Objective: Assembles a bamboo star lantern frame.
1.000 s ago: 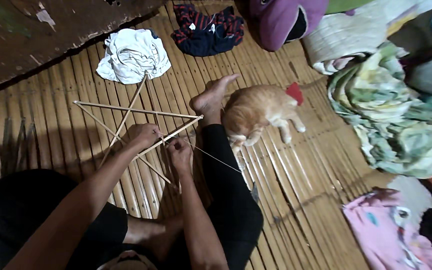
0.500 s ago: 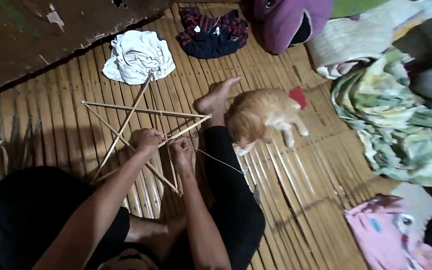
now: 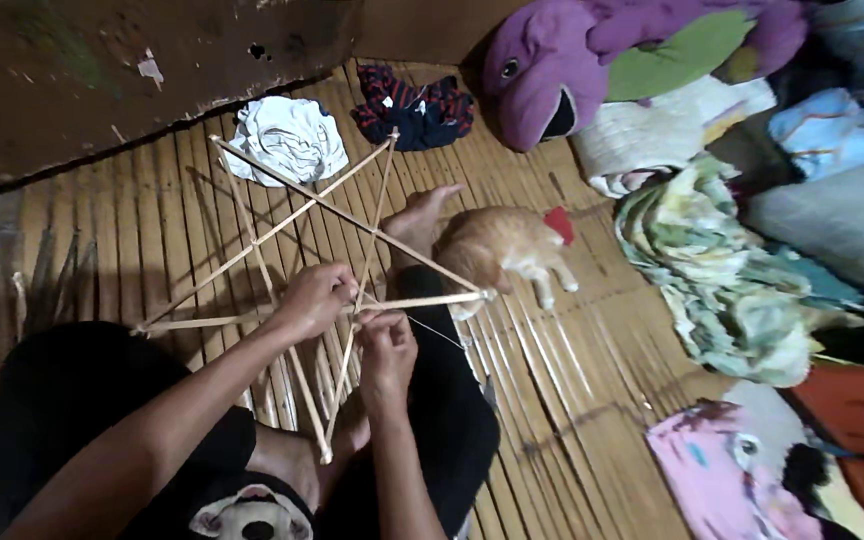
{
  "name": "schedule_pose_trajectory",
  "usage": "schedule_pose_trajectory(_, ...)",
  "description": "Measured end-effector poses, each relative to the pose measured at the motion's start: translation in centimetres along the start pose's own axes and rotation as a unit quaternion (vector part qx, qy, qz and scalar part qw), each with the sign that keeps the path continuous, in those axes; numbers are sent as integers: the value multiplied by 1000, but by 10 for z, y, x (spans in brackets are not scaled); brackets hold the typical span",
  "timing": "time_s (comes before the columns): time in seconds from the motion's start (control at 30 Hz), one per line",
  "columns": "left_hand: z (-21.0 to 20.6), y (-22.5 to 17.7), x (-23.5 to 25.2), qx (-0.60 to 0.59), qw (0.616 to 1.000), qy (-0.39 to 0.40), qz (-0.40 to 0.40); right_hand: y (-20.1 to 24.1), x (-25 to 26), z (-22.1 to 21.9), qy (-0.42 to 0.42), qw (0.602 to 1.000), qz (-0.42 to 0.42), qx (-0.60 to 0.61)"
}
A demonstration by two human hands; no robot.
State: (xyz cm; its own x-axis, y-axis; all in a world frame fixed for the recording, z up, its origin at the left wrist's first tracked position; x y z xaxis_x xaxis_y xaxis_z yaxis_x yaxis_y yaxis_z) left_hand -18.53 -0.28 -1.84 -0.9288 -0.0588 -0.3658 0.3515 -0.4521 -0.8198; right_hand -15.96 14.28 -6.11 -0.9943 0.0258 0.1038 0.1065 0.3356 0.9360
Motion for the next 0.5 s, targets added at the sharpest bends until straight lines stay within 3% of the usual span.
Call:
schedule_pose_trajectory(0.23, -39, 52, -67, -8, 993, 110, 52, -15, -105, 28, -69, 994, -78, 33)
schedule_pose_trajectory(0.4, -51, 55, -61, -47, 986, 153, 56, -18, -110, 34, -82, 995, -56, 18)
schedule_pose_trajectory(0.5, -48, 49, -60, -149, 974, 156, 66, -19, -106, 34, -87, 995, -37, -20)
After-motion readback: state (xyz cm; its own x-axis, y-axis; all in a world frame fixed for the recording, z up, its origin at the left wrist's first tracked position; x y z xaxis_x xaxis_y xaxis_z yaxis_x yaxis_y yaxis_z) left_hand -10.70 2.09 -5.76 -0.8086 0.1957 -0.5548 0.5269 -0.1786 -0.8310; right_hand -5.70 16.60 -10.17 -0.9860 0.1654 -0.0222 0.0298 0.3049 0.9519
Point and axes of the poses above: each hand's wrist, its own x-axis towards the middle knuckle, its own z-axis out of the back of the hand, y = z × x, the point moved 5 cm from there along x, towards the middle knuckle, and after that the axes turned 6 degrees about z, right-handed, at the moved point
